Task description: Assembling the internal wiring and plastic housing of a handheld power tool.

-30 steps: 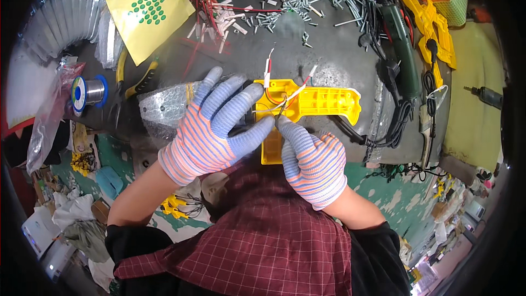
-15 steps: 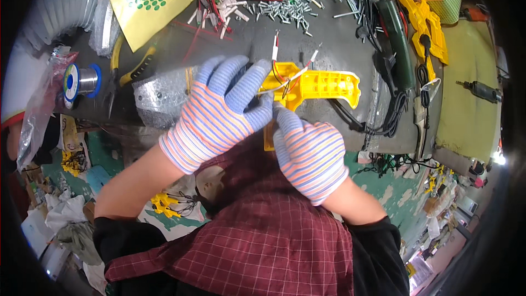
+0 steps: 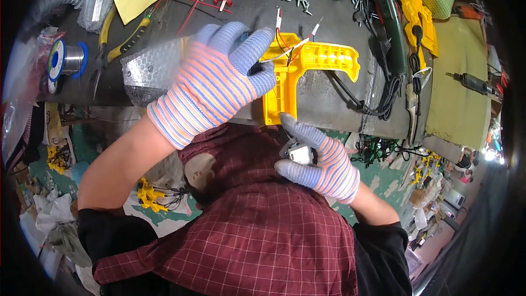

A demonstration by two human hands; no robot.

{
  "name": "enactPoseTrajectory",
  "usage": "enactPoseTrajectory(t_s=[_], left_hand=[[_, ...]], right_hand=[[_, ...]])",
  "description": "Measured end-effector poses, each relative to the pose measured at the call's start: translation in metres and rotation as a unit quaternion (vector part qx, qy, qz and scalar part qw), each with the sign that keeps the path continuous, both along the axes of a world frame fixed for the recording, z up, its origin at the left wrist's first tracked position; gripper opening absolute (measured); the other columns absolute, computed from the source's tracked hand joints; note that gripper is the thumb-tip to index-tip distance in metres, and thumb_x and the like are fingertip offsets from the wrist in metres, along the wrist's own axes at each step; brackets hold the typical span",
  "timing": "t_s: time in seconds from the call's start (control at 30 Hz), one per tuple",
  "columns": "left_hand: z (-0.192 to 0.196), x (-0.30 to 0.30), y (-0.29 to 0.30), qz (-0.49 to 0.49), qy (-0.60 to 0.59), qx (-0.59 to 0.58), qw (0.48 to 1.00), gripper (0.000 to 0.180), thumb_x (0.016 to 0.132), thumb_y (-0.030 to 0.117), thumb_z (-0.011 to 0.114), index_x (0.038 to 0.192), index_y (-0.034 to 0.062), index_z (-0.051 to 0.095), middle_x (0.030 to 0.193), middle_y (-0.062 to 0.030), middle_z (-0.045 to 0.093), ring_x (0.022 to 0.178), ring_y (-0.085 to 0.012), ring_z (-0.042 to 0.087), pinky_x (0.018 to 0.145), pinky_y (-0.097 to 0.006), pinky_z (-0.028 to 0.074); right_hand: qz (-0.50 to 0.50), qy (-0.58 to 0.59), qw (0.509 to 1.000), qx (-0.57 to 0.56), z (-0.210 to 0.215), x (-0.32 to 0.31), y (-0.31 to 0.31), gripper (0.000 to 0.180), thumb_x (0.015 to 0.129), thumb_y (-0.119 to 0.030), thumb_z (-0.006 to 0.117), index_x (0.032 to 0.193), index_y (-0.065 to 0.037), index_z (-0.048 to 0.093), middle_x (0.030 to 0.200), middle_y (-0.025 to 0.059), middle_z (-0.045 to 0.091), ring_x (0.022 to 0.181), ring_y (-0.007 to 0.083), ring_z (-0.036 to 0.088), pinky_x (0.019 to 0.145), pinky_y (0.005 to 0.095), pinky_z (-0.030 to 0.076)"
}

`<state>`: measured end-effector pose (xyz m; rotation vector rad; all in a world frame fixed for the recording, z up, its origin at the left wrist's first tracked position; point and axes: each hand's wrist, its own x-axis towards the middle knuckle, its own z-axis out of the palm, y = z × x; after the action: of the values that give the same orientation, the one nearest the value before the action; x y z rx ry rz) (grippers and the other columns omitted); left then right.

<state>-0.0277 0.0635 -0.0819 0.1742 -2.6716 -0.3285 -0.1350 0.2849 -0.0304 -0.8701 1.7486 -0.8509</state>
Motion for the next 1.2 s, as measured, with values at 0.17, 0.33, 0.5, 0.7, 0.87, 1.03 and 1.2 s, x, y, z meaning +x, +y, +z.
enactPoseTrajectory(t_s=[0.17,0.33,0.5,0.7,0.87,1.03,1.2], left_hand=[[0.001,-0.001,-0.004,-0.034,-0.007,-0.058,0.998,0.019,0.078,0.016,0.067,0.097,0.0154,0.070,0.122,-0.0108,0.060,0.101,-0.0323,0.058,0.081,-0.046,0.047],[0.005,0.001,-0.004,-0.056,0.008,-0.077,0.995,0.020,0.078,0.016,0.067,0.098,0.0146,0.070,0.124,-0.0112,0.059,0.104,-0.0327,0.056,0.084,-0.046,0.046],[-0.001,0.003,-0.007,-0.027,-0.018,-0.051,0.998,0.020,0.079,0.017,0.066,0.098,0.0152,0.070,0.126,-0.0116,0.058,0.107,-0.0320,0.055,0.087,-0.046,0.045],[0.000,0.002,-0.007,-0.054,0.002,-0.064,0.996,0.021,0.080,0.019,0.064,0.101,0.0187,0.068,0.127,-0.0111,0.057,0.109,-0.0325,0.054,0.089,-0.046,0.045],[0.001,0.001,-0.010,-0.041,0.001,-0.060,0.997,0.020,0.081,0.020,0.064,0.101,0.0189,0.068,0.129,-0.0097,0.057,0.110,-0.0327,0.053,0.089,-0.046,0.045],[-0.003,-0.002,-0.011,-0.030,0.002,-0.073,0.997,0.018,0.081,0.020,0.064,0.099,0.0198,0.069,0.129,-0.0088,0.057,0.111,-0.0323,0.053,0.091,-0.046,0.044],[-0.001,0.001,-0.011,-0.029,-0.006,-0.073,0.997,0.020,0.080,0.020,0.065,0.099,0.0196,0.069,0.129,-0.0091,0.057,0.112,-0.0317,0.052,0.092,-0.046,0.043]], right_hand=[[0.152,0.129,0.980,0.012,0.022,-0.031,-0.043,0.051,0.081,-0.032,0.072,0.122,-0.003,0.062,0.095,0.0240,0.068,0.091,0.0399,0.065,0.081,0.0403,0.054],[0.434,0.253,0.843,0.192,0.049,-0.036,-0.113,0.037,0.085,-0.036,0.065,0.104,-0.004,0.067,0.088,0.0208,0.069,0.085,0.0390,0.066,0.076,0.0466,0.053],[0.467,0.405,0.779,0.107,0.042,-0.026,-0.106,0.029,0.083,-0.029,0.069,0.094,-0.003,0.063,0.089,0.0204,0.067,0.081,0.0361,0.068,0.069,0.0441,0.055],[0.355,0.556,0.738,-0.140,0.032,-0.035,-0.068,0.030,0.072,-0.024,0.075,0.094,-0.008,0.063,0.101,0.0105,0.062,0.084,0.0290,0.064,0.069,0.0402,0.053],[0.318,0.461,0.796,-0.228,0.010,-0.050,-0.068,0.039,0.072,-0.014,0.075,0.108,-0.007,0.063,0.105,0.0128,0.063,0.092,0.0331,0.063,0.079,0.0420,0.052],[0.275,0.463,0.814,-0.217,0.006,-0.056,-0.055,0.048,0.074,-0.024,0.074,0.117,-0.008,0.060,0.102,0.0135,0.060,0.097,0.0327,0.060,0.084,0.0407,0.051],[0.207,0.437,0.874,-0.045,0.034,-0.042,-0.063,0.039,0.073,-0.025,0.075,0.108,-0.011,0.064,0.101,0.0112,0.061,0.078,0.0311,0.064,0.069,0.0420,0.055]])
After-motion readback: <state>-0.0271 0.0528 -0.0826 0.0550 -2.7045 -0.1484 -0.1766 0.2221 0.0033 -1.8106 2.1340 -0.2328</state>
